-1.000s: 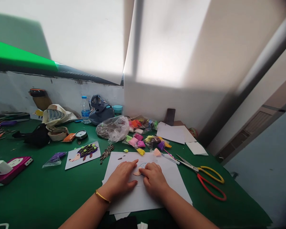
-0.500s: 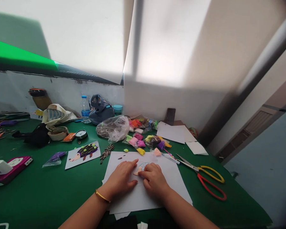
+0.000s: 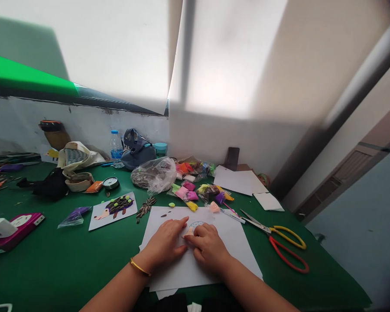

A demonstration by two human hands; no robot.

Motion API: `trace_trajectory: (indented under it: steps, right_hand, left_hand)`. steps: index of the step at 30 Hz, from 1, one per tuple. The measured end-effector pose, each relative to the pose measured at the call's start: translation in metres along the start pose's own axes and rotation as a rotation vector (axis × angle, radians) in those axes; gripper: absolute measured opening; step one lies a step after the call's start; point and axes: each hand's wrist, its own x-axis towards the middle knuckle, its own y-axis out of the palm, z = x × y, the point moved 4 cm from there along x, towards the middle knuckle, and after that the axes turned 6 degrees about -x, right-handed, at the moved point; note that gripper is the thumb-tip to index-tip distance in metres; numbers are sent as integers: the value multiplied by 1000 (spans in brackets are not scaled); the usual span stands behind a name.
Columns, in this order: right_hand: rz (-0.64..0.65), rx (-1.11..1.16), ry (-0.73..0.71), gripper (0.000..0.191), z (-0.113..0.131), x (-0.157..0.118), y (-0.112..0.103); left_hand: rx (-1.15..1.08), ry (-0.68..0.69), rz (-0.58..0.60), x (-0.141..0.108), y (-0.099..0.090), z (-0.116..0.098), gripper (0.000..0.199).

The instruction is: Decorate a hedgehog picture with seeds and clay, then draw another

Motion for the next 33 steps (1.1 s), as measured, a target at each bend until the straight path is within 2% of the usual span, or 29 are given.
trace_trajectory:
  steps: [11, 17, 20, 26, 33]
  right_hand:
    - [3, 4, 12, 46, 3, 1, 0]
    - [-190, 217, 182, 57, -23, 1, -3]
    - [-226, 307, 220, 56, -32, 1, -1]
    - [-227, 320, 226, 56, -34, 1, 2]
    - [-221, 315, 228, 56, -34, 2, 3]
  left_hand:
    - [-3, 5, -4, 0, -1, -1, 83]
    - [-8, 8, 2, 1, -3, -3, 87]
    - [-6, 12, -17, 2, -2, -2, 79]
    - [-10, -40, -63, 6, 1, -3, 60]
    - [-3, -165, -38, 13, 0, -6, 58]
